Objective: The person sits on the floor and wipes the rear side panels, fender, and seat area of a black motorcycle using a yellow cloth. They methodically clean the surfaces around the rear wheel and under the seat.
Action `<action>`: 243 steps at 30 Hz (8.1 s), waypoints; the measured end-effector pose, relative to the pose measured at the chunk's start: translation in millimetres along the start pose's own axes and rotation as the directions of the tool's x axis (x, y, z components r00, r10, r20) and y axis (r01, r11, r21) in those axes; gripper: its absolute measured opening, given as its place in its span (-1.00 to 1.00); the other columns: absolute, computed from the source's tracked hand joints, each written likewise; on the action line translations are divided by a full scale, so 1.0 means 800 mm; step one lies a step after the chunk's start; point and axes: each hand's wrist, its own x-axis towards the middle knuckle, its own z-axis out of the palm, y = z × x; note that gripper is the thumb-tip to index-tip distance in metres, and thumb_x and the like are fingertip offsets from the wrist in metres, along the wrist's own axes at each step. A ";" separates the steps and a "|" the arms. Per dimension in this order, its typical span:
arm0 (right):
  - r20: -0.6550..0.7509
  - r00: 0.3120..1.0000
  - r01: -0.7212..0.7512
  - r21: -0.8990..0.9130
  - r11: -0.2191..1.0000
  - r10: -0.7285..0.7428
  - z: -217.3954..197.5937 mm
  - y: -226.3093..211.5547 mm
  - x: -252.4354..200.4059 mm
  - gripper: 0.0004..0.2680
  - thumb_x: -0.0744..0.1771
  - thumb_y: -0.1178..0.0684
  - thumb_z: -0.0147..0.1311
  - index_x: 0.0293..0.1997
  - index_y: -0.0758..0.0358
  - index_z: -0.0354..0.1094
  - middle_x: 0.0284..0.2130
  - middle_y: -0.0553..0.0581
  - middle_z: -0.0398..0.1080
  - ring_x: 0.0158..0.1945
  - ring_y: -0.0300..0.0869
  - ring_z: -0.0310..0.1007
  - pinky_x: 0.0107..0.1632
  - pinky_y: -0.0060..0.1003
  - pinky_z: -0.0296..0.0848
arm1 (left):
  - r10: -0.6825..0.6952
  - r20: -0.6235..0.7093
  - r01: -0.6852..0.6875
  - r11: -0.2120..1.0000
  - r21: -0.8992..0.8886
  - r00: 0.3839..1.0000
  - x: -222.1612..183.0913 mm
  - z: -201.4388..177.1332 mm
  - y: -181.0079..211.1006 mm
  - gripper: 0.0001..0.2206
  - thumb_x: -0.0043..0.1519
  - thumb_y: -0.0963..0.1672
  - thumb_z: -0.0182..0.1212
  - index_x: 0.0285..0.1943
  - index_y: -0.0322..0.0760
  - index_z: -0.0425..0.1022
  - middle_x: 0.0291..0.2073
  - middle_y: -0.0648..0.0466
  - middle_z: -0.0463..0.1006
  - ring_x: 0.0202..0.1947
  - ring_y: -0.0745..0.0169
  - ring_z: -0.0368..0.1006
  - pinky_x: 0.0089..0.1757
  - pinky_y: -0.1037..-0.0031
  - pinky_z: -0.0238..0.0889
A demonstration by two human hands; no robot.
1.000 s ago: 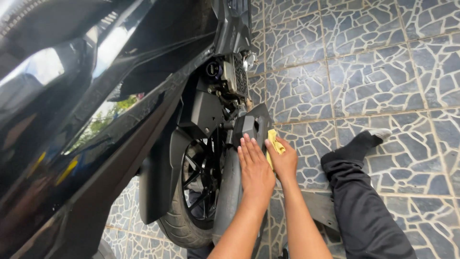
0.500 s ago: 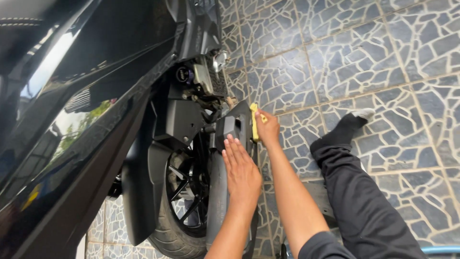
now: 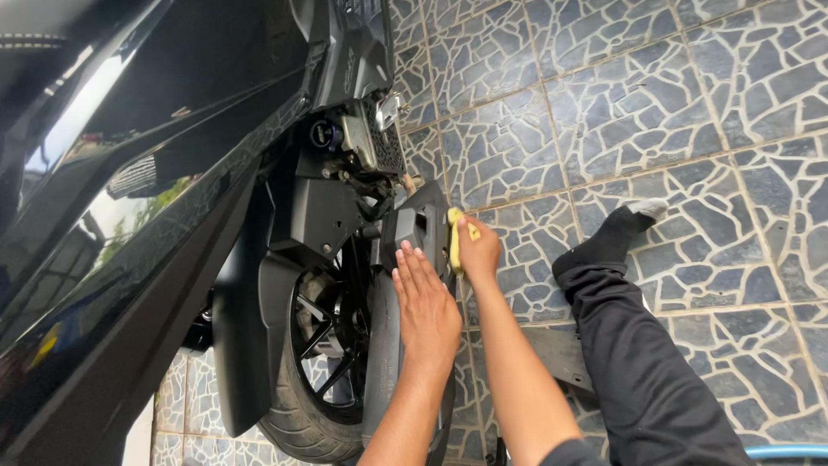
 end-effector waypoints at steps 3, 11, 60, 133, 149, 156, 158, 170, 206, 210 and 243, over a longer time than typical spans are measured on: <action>0.009 0.994 0.113 -0.165 0.980 -0.113 0.015 -0.027 0.035 -0.83 0.32 -0.18 0.18 -0.05 -0.20 0.61 -0.39 0.21 0.58 -0.22 0.10 0.60 -0.18 -0.06 0.54 | -0.004 -0.002 0.004 1.000 0.005 1.000 0.006 -0.002 0.000 -0.38 0.25 -0.14 -0.06 0.49 -0.66 -0.03 0.51 -0.46 -0.07 0.53 -0.35 -0.13 0.40 0.02 -0.27; 0.193 0.959 0.263 -0.325 0.909 -0.209 -0.041 -0.020 -0.026 -0.78 0.32 -0.17 0.09 0.01 -0.16 0.58 -0.33 0.33 0.57 -0.11 0.24 0.57 -0.06 0.08 0.54 | 0.002 -0.064 -0.003 1.000 -0.026 0.998 0.002 -0.011 -0.002 -0.46 0.28 -0.19 -0.17 0.47 -0.67 0.05 0.49 -0.45 0.01 0.51 -0.32 -0.05 0.39 0.05 -0.17; 0.826 0.426 0.890 -0.455 0.010 -0.369 -0.033 -0.117 -0.213 -0.81 0.26 -0.03 0.12 -0.14 0.15 0.55 -0.45 0.29 0.50 -0.35 0.26 0.61 -0.35 0.08 0.60 | -0.272 0.139 0.304 0.810 -0.501 0.952 -0.207 -0.074 -0.067 -0.36 0.19 -0.01 0.10 0.38 -0.59 0.20 0.49 -0.38 0.00 0.53 -0.36 -0.21 0.35 -0.28 -0.36; 0.292 0.873 0.488 -0.520 0.701 -0.392 -0.070 -0.132 -0.335 -0.59 0.45 -0.23 -0.34 0.46 0.11 -0.06 0.33 0.34 -0.03 0.41 0.26 -0.07 0.32 0.31 -0.06 | -0.424 0.118 0.293 0.376 -0.879 0.898 0.002 0.020 -0.128 -0.41 0.30 -0.36 -0.04 0.56 -0.20 0.17 0.55 -0.30 -0.09 0.41 -0.48 0.10 0.26 -0.06 0.22; 0.318 0.862 0.505 -0.486 0.713 -0.394 -0.069 -0.130 -0.322 -0.60 0.46 -0.26 -0.37 0.47 0.03 -0.04 0.34 0.26 0.00 0.42 0.12 -0.06 0.33 0.21 -0.12 | -0.309 0.417 0.515 0.600 -0.612 0.855 0.005 0.098 -0.146 -0.60 0.35 -0.24 -0.24 0.34 -0.36 0.37 0.55 -0.02 0.07 0.38 -0.47 0.15 0.26 -0.05 0.20; 0.323 0.874 0.485 -0.528 0.697 -0.363 -0.067 -0.128 -0.323 -0.59 0.45 -0.31 -0.38 0.43 0.00 0.00 0.36 0.22 -0.01 0.44 0.10 -0.08 0.33 0.22 -0.12 | -0.361 0.587 0.678 0.527 -0.512 0.725 -0.073 0.137 -0.180 -0.62 0.19 -0.07 -0.09 0.10 -0.05 0.60 -0.04 0.01 0.65 0.03 -0.11 0.58 -0.12 0.13 0.51; 0.321 0.876 0.481 -0.536 0.694 -0.359 -0.065 -0.128 -0.322 -0.59 0.45 -0.32 -0.38 0.43 0.00 0.01 0.36 0.22 -0.02 0.43 0.10 -0.09 0.33 0.23 -0.12 | -0.373 0.591 0.692 0.501 -0.520 0.715 -0.090 0.147 -0.183 -0.63 0.21 -0.04 -0.07 0.04 -0.11 0.63 -0.09 -0.01 0.67 -0.01 -0.11 0.60 -0.16 0.13 0.53; 0.307 0.862 0.506 -0.528 0.682 -0.402 -0.069 -0.125 -0.323 -0.59 0.46 -0.30 -0.35 0.41 0.06 0.04 0.36 0.25 0.02 0.42 0.13 -0.04 0.31 0.28 -0.04 | -0.393 -0.186 0.113 0.625 -0.773 0.901 -0.030 0.057 -0.129 -0.45 0.20 -0.30 -0.01 0.46 -0.41 0.24 0.39 -0.24 0.30 0.28 -0.51 0.24 0.22 -0.05 0.18; 0.304 0.703 0.710 -0.339 0.617 -0.642 -0.112 -0.089 -0.362 -0.62 0.48 -0.10 -0.29 0.31 0.45 0.21 0.27 0.62 0.20 0.34 0.40 0.19 0.36 0.21 0.13 | -0.108 -0.134 -0.016 0.718 -0.696 0.985 -0.146 -0.035 -0.140 -0.69 0.22 -0.29 -0.03 0.05 -0.44 0.59 0.19 -0.20 0.53 0.21 -0.20 0.42 0.22 0.15 0.27; 0.518 0.677 0.725 -0.347 0.595 -0.523 -0.157 -0.075 -0.408 -0.56 0.49 -0.13 -0.43 0.48 0.42 -0.05 0.44 0.55 -0.10 0.49 0.33 -0.12 0.45 0.14 -0.06 | -0.079 -0.150 -0.029 0.791 -0.611 0.986 -0.203 -0.052 -0.138 -0.75 0.20 -0.25 0.03 -0.03 -0.35 0.61 0.19 -0.07 0.55 0.21 -0.04 0.42 0.21 0.31 0.27; 0.128 0.706 0.701 0.014 0.713 -0.697 -0.266 -0.104 -0.501 -0.56 0.35 0.06 0.02 0.45 0.25 0.15 0.33 0.40 0.15 0.38 0.25 0.18 0.37 0.08 0.16 | -0.171 -0.030 -0.007 0.134 -0.991 0.985 -0.305 -0.162 -0.117 -0.59 0.42 0.02 -0.13 0.15 -0.20 0.61 0.03 -0.12 0.62 0.15 -0.09 0.47 0.16 0.20 0.26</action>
